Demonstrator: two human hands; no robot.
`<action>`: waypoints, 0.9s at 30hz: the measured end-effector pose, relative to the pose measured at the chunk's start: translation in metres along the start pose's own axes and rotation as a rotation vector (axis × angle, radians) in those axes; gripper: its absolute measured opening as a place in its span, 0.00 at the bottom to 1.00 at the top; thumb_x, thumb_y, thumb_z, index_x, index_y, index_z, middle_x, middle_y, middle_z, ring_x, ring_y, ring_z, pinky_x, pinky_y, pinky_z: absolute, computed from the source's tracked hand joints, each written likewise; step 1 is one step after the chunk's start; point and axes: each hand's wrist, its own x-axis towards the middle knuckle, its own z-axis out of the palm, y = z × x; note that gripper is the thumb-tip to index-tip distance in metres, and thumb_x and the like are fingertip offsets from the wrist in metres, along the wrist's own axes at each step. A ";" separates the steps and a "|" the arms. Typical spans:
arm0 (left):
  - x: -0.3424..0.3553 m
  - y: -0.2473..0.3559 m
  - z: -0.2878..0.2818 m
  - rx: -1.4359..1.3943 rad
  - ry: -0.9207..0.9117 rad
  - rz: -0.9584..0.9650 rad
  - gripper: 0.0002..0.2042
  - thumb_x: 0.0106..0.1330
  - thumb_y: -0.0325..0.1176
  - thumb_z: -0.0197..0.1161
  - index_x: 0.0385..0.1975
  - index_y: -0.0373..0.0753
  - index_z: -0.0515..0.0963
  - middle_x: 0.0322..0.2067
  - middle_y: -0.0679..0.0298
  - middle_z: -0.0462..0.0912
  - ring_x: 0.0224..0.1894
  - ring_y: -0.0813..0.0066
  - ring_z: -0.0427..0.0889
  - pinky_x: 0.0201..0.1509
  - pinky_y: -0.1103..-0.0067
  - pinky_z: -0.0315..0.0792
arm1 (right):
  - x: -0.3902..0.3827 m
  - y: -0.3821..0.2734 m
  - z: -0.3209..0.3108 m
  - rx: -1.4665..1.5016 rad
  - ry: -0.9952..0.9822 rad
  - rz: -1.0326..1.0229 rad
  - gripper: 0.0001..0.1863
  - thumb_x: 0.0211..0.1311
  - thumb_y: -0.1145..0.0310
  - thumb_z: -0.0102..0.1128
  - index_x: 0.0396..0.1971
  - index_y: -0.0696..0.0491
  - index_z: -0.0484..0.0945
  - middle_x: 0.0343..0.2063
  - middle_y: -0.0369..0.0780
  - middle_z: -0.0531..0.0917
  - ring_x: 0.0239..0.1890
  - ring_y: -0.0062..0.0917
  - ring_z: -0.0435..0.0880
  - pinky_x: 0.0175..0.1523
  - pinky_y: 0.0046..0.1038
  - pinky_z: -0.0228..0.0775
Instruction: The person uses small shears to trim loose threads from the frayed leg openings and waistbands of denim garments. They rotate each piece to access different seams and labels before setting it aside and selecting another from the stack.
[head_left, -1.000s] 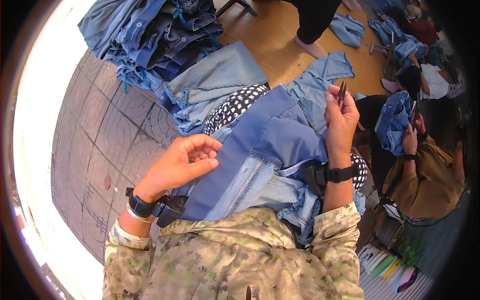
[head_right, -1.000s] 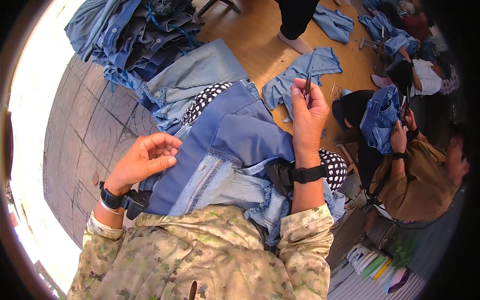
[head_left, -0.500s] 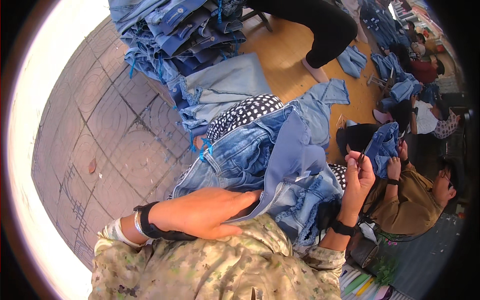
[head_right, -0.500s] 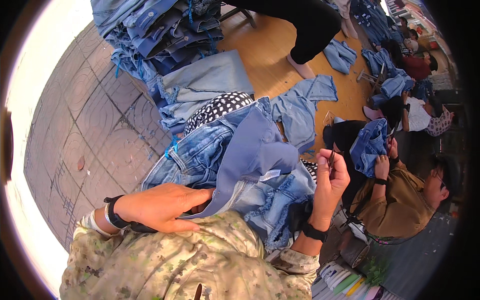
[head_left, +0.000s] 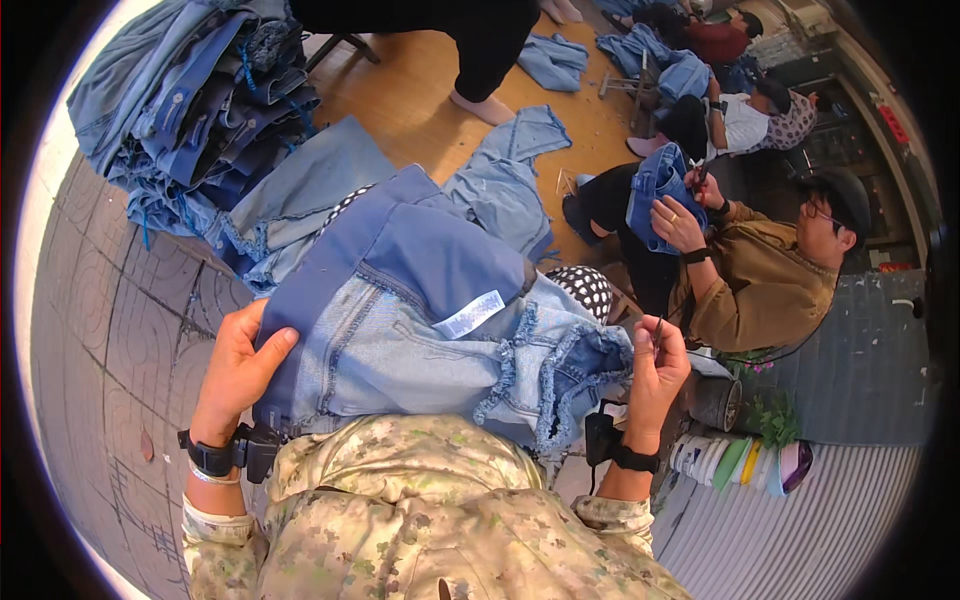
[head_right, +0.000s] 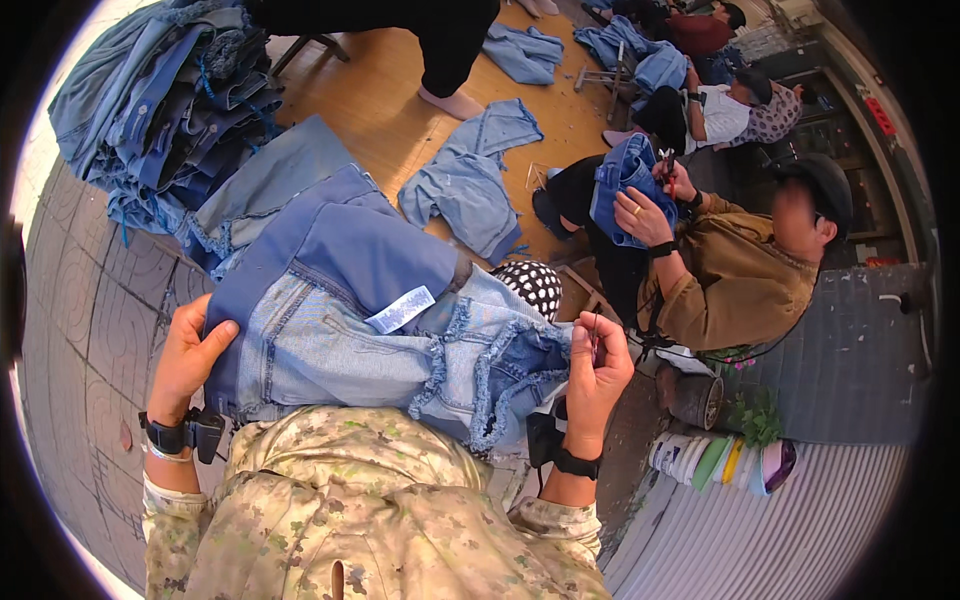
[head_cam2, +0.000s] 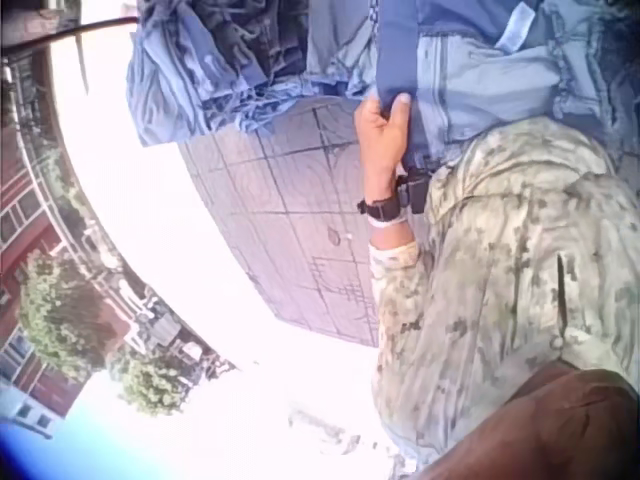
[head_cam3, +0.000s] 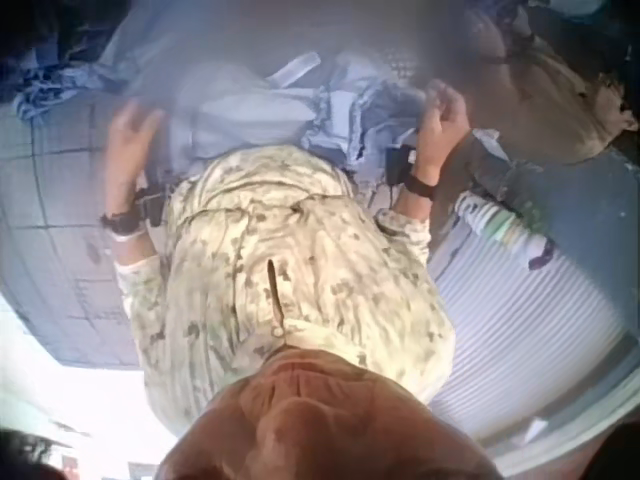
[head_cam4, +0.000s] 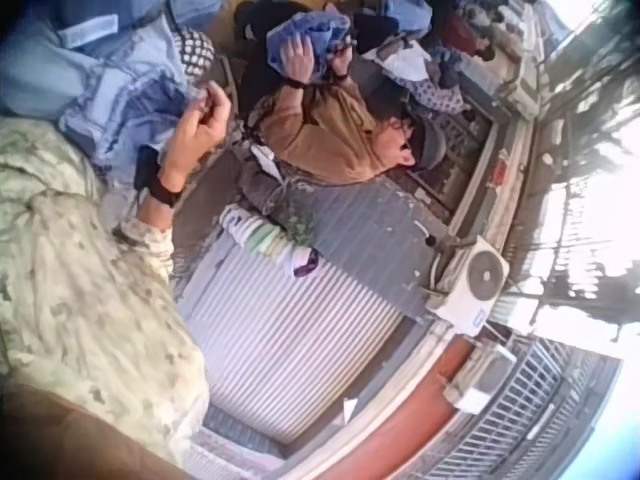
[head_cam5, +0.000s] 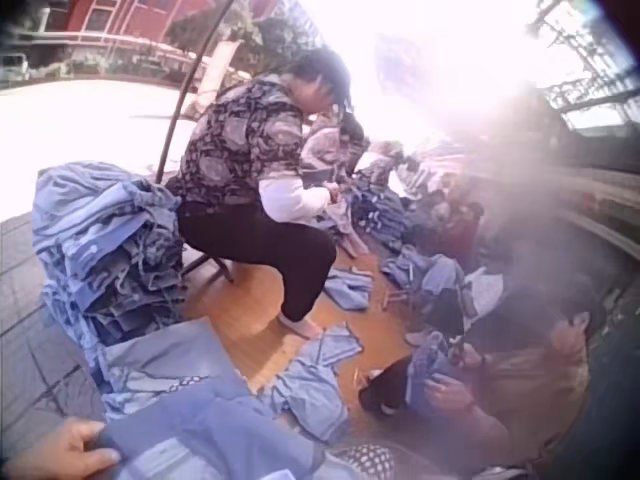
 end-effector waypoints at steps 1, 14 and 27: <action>0.005 -0.011 -0.001 -0.003 -0.029 0.017 0.10 0.64 0.28 0.60 0.41 0.31 0.77 0.31 0.71 0.80 0.36 0.86 0.72 0.43 0.84 0.67 | -0.004 0.008 -0.011 -0.020 0.038 0.014 0.07 0.64 0.75 0.61 0.41 0.59 0.78 0.34 0.31 0.79 0.35 0.10 0.75 0.42 0.12 0.67; 0.035 0.000 0.018 0.023 -0.047 -0.157 0.32 0.59 0.42 0.68 0.60 0.31 0.66 0.53 0.59 0.75 0.54 0.75 0.72 0.59 0.79 0.64 | -0.089 0.136 -0.069 0.430 0.256 0.723 0.18 0.63 0.60 0.64 0.47 0.55 0.76 0.17 0.26 0.72 0.12 0.09 0.60 0.17 0.14 0.51; 0.054 0.011 0.040 -0.130 -0.206 -0.274 0.19 0.63 0.35 0.66 0.50 0.32 0.74 0.42 0.67 0.81 0.42 0.84 0.77 0.50 0.84 0.70 | -0.109 -0.003 -0.034 -0.265 -0.103 -0.091 0.20 0.49 0.71 0.73 0.43 0.55 0.78 0.41 0.41 0.80 0.29 0.20 0.79 0.32 0.20 0.74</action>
